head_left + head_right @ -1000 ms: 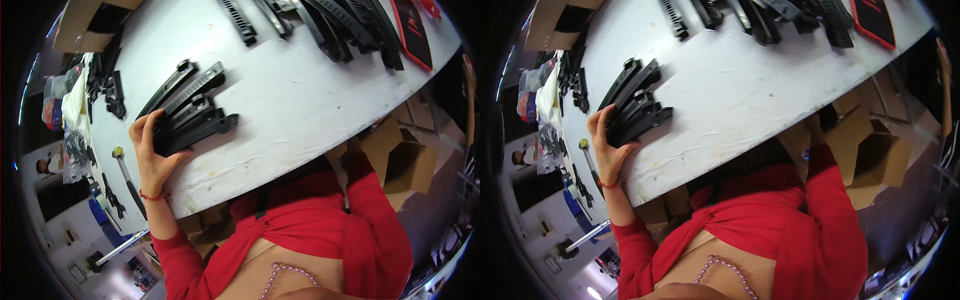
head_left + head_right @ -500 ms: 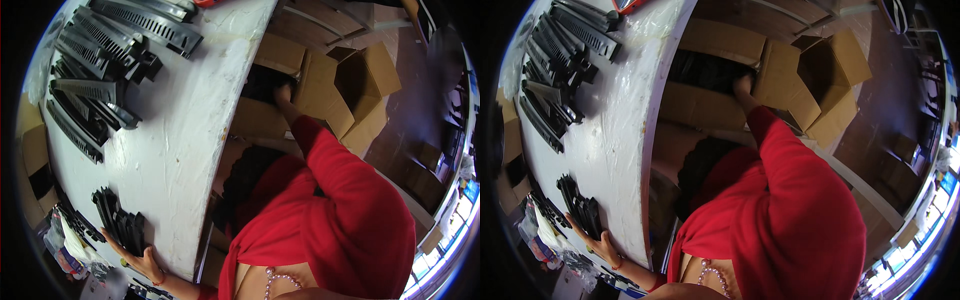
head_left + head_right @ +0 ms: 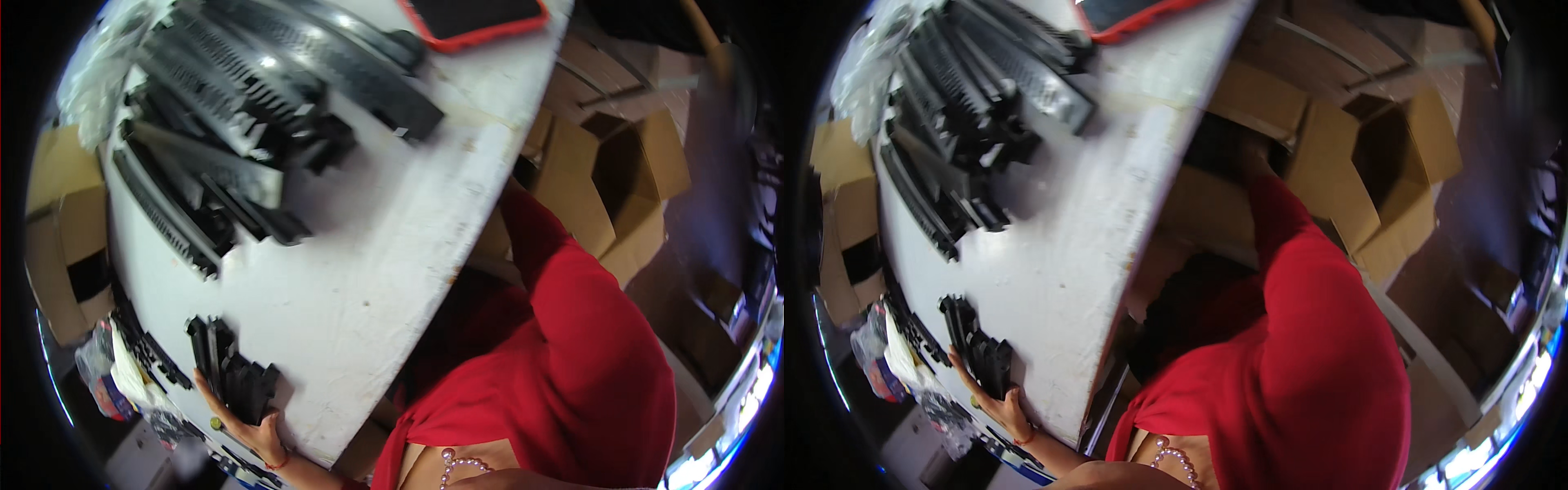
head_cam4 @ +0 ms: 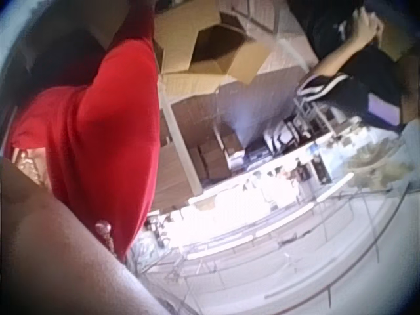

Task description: Assembling black plastic components using a rubber mallet and hands at a factory workbench.

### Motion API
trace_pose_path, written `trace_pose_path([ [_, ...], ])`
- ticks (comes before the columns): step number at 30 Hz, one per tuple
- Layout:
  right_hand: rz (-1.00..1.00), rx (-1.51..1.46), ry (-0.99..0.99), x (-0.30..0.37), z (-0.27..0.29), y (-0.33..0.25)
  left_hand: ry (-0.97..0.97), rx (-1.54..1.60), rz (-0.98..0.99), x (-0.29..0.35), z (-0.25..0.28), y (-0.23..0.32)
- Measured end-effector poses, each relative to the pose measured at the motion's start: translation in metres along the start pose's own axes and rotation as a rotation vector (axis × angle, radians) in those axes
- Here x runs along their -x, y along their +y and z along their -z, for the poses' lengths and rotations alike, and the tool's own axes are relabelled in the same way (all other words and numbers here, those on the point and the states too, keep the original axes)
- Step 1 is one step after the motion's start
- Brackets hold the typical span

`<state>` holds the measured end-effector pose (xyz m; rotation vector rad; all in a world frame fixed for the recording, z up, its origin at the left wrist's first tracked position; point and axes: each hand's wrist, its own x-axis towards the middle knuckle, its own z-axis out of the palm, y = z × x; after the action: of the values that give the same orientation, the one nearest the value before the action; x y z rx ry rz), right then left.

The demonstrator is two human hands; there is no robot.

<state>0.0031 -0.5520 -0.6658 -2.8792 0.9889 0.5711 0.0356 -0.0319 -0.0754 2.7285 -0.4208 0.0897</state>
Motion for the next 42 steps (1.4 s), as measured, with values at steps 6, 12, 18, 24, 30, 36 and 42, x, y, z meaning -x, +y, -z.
trace_pose_path([
  [6, 0.618, -0.075, 0.246, 0.097, -0.038, 0.067, 0.014, -0.057, 0.073, 0.019, 0.016, 0.004],
  [12, 1.067, -0.033, 0.554, 0.064, -0.023, 0.091, 0.001, -0.143, -0.056, 0.007, 0.015, 0.015],
  [18, 1.19, 0.203, 0.709, 0.015, 0.034, 0.079, 0.038, -0.137, -0.07, 0.002, 0.019, 0.014],
  [24, 0.269, -0.558, -0.919, 0.15, 0.274, 0.102, 0.11, -0.126, -0.08, 0.008, 0.019, 0.015],
  [30, 0.819, -1.163, -1.175, 0.26, 0.452, 0.103, 0.28, -0.211, -0.238, 0.025, 0.027, 0.03],
  [36, 0.932, -1.709, -1.07, 0.357, 0.552, -0.033, 0.424, 0.242, -0.316, 0.03, 0.022, 0.06],
  [42, 1.024, -1.711, -0.977, 0.358, 0.549, -0.175, 0.23, 0.868, -0.087, 0.004, 0.028, 0.085],
])
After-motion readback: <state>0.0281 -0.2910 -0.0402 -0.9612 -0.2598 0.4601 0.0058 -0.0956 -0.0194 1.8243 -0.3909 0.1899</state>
